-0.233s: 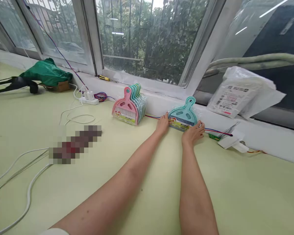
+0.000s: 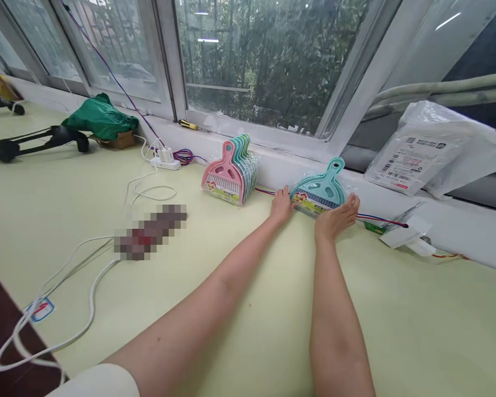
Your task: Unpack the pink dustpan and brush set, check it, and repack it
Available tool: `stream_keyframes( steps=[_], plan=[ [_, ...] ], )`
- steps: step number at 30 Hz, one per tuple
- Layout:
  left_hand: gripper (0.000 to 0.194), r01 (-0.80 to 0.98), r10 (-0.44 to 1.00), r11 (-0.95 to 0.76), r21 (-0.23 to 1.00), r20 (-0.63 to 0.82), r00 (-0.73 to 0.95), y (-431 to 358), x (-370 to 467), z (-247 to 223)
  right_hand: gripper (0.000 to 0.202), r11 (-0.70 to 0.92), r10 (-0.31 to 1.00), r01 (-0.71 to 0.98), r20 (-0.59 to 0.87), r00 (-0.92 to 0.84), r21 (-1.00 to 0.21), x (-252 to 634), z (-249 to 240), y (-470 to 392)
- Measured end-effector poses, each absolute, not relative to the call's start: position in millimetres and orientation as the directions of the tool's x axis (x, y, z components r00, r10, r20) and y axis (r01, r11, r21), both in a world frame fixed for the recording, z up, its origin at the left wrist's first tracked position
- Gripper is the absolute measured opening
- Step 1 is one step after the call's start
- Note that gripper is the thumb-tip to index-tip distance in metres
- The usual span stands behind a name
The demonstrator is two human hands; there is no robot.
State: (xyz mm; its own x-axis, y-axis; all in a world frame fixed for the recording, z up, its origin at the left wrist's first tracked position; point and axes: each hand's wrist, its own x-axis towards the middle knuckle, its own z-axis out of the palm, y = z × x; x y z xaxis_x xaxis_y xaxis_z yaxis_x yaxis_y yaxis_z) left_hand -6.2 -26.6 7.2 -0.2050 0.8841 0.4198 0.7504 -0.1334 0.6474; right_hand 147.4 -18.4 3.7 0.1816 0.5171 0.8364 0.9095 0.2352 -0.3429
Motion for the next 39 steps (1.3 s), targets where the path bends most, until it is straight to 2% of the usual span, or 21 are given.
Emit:
stream_keyframes(
  steps=[4,7,13,18,22,25,28,32,37,39],
  plan=[
    [0.085,0.678,0.905,-0.082,0.731,0.339,-0.257,-53.0,-17.2,4.4,0.053,0.304,0.418,0.924,0.904,0.089,-0.232,137.7,11.1,-36.9],
    [0.085,0.661,0.91,-0.117,0.741,0.347,-0.228,-78.8,-25.8,1.3,0.041,0.378,0.404,0.912,0.915,-0.005,-0.162,129.9,13.4,-53.3],
    [0.059,0.597,0.891,-0.155,0.787,0.372,-0.259,-146.0,-37.4,5.4,0.029,0.432,0.597,0.892,0.784,-0.172,-0.133,112.8,15.9,-108.0],
    [0.044,0.534,0.827,-0.123,0.836,0.384,-0.411,-197.9,-55.6,17.0,0.027,0.419,0.762,0.882,0.613,-0.211,-0.216,100.0,16.1,-179.6],
    [0.046,0.533,0.707,-0.012,0.846,0.384,-0.594,-209.0,-111.8,37.7,0.03,0.411,0.848,0.853,0.479,-0.227,-0.322,80.0,5.5,-248.5],
    [0.049,0.554,0.652,0.082,0.829,0.376,-0.659,-194.0,-172.6,57.9,0.032,0.406,0.881,0.845,0.397,-0.259,-0.348,61.7,0.0,-289.2],
    [0.053,0.577,0.675,0.162,0.8,0.337,-0.656,-173.7,-227.6,74.3,0.033,0.415,0.89,0.832,0.352,-0.288,-0.368,50.4,2.9,-305.6],
    [0.056,0.534,0.77,0.232,0.813,0.182,-0.612,-157.7,-268.5,83.4,0.033,0.387,0.905,0.842,0.329,-0.269,-0.377,47.8,11.2,-300.2],
    [0.034,0.582,0.776,0.292,0.759,0.167,-0.608,-155.0,-275.7,84.6,0.032,0.381,0.908,0.838,0.329,-0.259,-0.392,48.7,11.7,-292.4],
    [0.028,0.569,0.81,0.26,0.78,0.145,-0.568,-158.4,-272.4,87.1,0.032,0.383,0.908,0.833,0.327,-0.261,-0.4,48.8,10.3,-292.0]
  ],
)
